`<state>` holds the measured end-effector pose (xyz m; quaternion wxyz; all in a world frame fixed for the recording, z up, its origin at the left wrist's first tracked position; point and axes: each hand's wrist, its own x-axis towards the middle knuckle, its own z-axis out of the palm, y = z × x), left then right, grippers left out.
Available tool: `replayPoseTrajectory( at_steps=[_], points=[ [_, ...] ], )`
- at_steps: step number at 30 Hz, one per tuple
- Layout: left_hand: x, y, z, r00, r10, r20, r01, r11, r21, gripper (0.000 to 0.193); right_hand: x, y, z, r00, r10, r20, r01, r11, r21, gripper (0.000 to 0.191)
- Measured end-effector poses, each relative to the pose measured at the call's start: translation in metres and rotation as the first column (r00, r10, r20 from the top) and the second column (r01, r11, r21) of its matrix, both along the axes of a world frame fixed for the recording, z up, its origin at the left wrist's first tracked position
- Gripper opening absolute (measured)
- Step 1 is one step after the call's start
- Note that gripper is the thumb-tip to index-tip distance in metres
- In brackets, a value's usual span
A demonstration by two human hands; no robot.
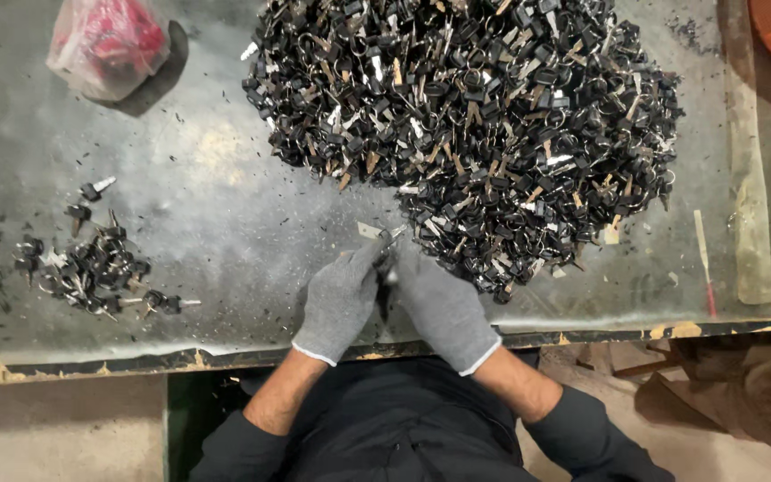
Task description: The person, wearing gray gloves, picks keys one at a time from a large pile on the work table and places selected keys onto a growing group on the left side of the table. The sorting continues steadily throughout the clip, with the sorted group gradually increasing in size.
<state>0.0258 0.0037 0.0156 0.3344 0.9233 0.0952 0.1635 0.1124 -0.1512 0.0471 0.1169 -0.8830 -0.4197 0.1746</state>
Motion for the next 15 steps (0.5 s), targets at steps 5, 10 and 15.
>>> replayPoseTrajectory(
  at_steps=[5,10,15],
  points=[
    [-0.004,0.0,0.002,0.993,-0.086,0.075,0.088,0.996,-0.033,0.036,0.005,0.007,0.005,0.996,-0.033,-0.08,0.031,0.999,-0.023,0.071],
    [-0.001,0.001,0.01,0.998,-0.038,0.045,0.04,0.999,-0.031,0.039,0.009,0.012,-0.001,0.991,0.001,-0.133,-0.008,0.999,-0.05,0.037],
    [-0.005,-0.003,0.008,1.0,-0.026,0.002,0.025,0.997,0.069,0.04,0.014,0.008,-0.004,0.983,0.003,-0.182,0.007,0.999,0.054,0.056]
  ],
)
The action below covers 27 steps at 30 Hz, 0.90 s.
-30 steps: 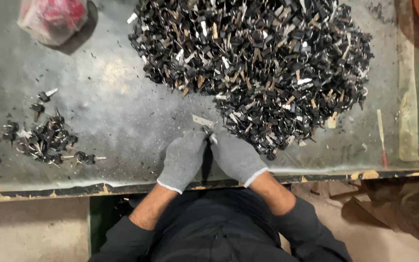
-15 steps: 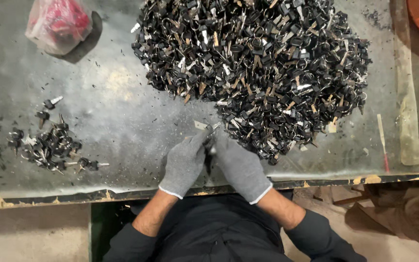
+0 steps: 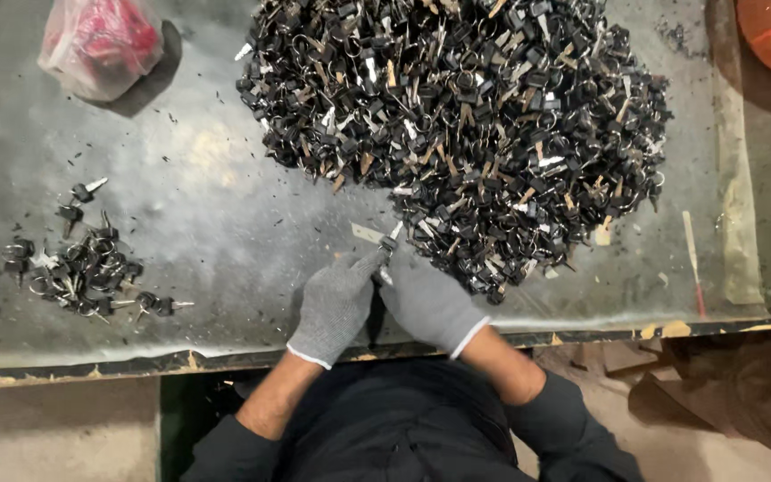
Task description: The person, wearing gray gloves, picks keys one at a time from a large pile on the work table and places selected keys onto a growing group on the left side of the table. The sorting continues steadily throughout the clip, with the sorted group gradually increasing in size.
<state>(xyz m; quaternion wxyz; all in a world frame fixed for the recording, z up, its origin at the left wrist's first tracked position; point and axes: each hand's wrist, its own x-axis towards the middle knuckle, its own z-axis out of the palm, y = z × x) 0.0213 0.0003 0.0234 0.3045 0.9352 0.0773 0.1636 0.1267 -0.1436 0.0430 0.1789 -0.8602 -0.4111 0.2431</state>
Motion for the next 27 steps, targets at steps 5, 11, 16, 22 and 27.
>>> replayPoseTrajectory(
  at_steps=[5,11,16,22,27],
  points=[
    [-0.002,0.001,-0.009,0.99,0.09,0.105,-0.101,0.989,0.105,0.028,0.012,-0.007,-0.002,0.998,0.037,-0.047,-0.032,0.993,0.116,0.032],
    [-0.006,-0.001,-0.015,0.991,0.133,0.03,-0.135,0.988,0.079,0.016,-0.016,-0.022,-0.006,0.996,-0.064,0.068,0.071,0.992,-0.102,0.042],
    [-0.007,0.0,-0.018,0.994,0.088,0.068,-0.091,0.995,0.046,0.013,-0.017,-0.011,-0.006,0.96,-0.031,0.278,0.015,0.998,0.059,0.021],
    [-0.007,-0.002,-0.019,0.994,0.098,0.039,-0.101,0.992,0.078,0.011,0.001,-0.005,-0.001,0.999,0.008,-0.054,-0.014,0.992,-0.125,0.048],
    [-0.007,-0.002,-0.017,0.993,0.114,-0.03,-0.11,0.985,0.13,0.015,-0.003,0.0,0.007,0.994,-0.086,0.061,0.098,0.968,-0.232,0.032]
  ],
)
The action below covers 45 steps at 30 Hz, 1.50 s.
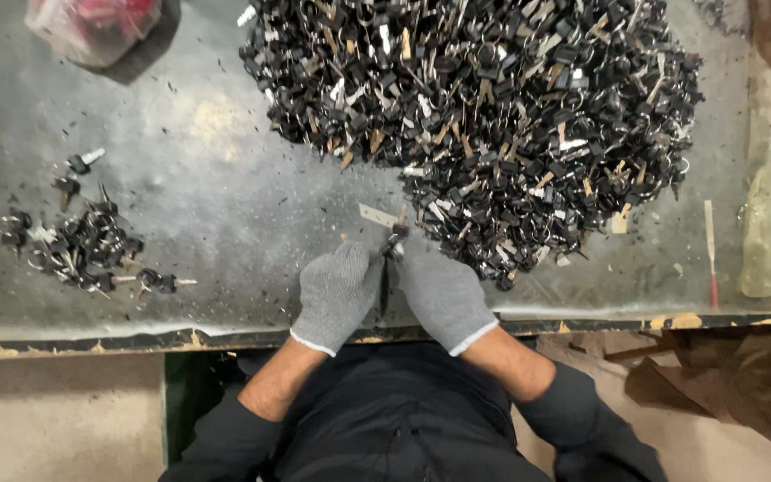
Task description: The person, wearing gray gloves, picks keys one at a time from a large pile on the work table and places selected keys onto a growing group on the left side of the table. The sorting continues steadily throughout the clip, with the sorted group gradually increasing in size.
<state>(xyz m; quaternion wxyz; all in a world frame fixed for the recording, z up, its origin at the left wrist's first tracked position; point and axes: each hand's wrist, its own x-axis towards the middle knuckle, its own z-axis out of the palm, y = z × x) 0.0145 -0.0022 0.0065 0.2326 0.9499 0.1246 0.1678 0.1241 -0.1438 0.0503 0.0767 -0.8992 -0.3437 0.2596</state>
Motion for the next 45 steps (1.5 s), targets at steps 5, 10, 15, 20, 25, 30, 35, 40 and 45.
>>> replayPoseTrajectory(
  at_steps=[5,10,15,20,25,30,35,40,45],
  points=[
    [0.0,0.002,0.006,1.0,0.016,-0.005,-0.016,0.997,-0.074,0.014,0.0,-0.003,0.005,0.996,0.037,-0.076,-0.032,0.998,0.057,0.037],
    [0.0,0.004,0.006,0.999,0.039,-0.031,-0.041,0.995,-0.091,0.01,-0.013,-0.015,-0.008,0.963,0.072,0.26,-0.14,0.958,0.251,0.031],
    [0.0,0.004,-0.001,0.999,0.016,-0.032,-0.018,0.997,-0.072,0.009,-0.027,-0.013,-0.015,0.803,0.218,0.554,-0.313,0.946,0.081,0.039],
    [0.002,0.0,-0.001,0.997,0.001,-0.079,-0.003,1.0,-0.024,0.008,-0.011,-0.002,-0.008,0.983,0.121,0.138,-0.151,0.961,0.232,0.034],
    [0.003,0.001,0.01,0.997,-0.017,0.076,0.02,0.999,-0.039,0.01,-0.005,0.006,-0.003,1.0,0.025,-0.003,-0.025,1.0,-0.014,0.039],
    [0.002,0.006,0.026,0.998,0.022,0.067,-0.015,0.995,-0.103,0.011,-0.008,0.008,-0.002,0.996,0.059,0.068,-0.064,0.995,0.072,0.051],
    [-0.002,0.02,0.047,0.958,0.218,0.187,-0.214,0.976,-0.041,0.01,-0.008,-0.005,-0.01,0.988,0.002,0.155,-0.058,0.932,0.358,0.058],
    [0.062,0.013,0.049,0.982,-0.063,0.176,0.109,0.957,-0.268,0.024,-0.027,-0.009,-0.031,0.966,-0.258,-0.006,0.2,0.732,0.651,0.04],
    [0.084,0.009,0.039,0.951,-0.103,0.293,0.162,0.969,-0.186,0.014,-0.032,-0.014,-0.034,0.907,-0.421,0.009,0.244,0.542,0.804,0.046]
  ],
)
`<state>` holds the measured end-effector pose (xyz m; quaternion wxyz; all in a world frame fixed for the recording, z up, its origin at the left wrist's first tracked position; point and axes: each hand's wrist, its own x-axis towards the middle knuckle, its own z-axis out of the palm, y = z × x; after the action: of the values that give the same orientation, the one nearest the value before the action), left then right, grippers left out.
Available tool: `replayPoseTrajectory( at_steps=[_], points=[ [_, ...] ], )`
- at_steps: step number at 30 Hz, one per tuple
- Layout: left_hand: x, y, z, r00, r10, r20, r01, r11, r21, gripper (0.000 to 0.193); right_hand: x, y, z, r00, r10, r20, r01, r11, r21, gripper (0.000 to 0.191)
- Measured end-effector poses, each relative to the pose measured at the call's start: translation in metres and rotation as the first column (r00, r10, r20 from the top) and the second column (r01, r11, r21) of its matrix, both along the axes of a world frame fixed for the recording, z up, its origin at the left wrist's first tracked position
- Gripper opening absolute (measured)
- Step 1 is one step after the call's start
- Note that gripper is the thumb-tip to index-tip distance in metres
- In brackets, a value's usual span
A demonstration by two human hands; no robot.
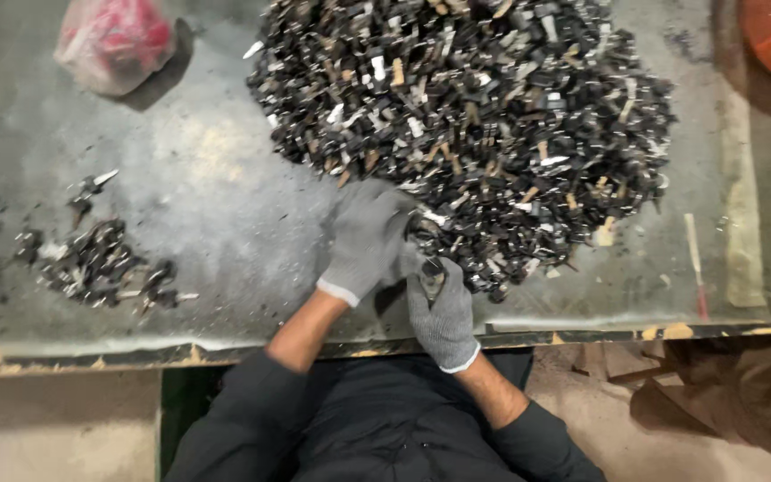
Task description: The person, wearing gray gloves, picks keys one at a time from a large pile on the work table and places selected keys onto a growing group on the left side of the table. The sorting continues steadily throughout the clip, with the sorted group gradually increasing in size.
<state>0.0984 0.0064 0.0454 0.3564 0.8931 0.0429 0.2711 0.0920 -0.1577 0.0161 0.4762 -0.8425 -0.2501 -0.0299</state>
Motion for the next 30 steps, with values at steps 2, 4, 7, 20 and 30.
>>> replayPoseTrajectory(
  at_steps=[2,4,7,20,30],
  points=[
    [-0.024,-0.006,-0.007,0.993,0.03,0.115,-0.039,0.996,0.076,0.018,0.001,-0.006,0.0,0.999,-0.036,0.015,0.035,0.998,0.056,0.041],
    [-0.048,-0.015,-0.012,0.999,-0.019,-0.04,0.018,1.0,-0.01,0.018,0.0,-0.009,0.002,1.0,0.014,-0.023,-0.013,0.998,0.058,0.042],
    [-0.075,-0.021,-0.018,0.98,-0.136,-0.144,0.106,0.975,-0.196,0.029,-0.006,-0.01,0.005,0.97,0.196,-0.142,-0.19,0.98,0.055,0.045],
    [-0.098,-0.018,-0.005,0.937,-0.276,-0.214,0.136,0.853,-0.503,0.026,0.015,-0.027,-0.001,0.687,0.22,-0.692,-0.126,0.975,0.184,0.037],
    [-0.08,-0.014,-0.018,0.958,-0.069,-0.279,0.152,0.945,0.29,0.022,0.026,-0.005,0.023,0.949,0.314,-0.045,-0.308,0.882,-0.356,0.034]
  ],
)
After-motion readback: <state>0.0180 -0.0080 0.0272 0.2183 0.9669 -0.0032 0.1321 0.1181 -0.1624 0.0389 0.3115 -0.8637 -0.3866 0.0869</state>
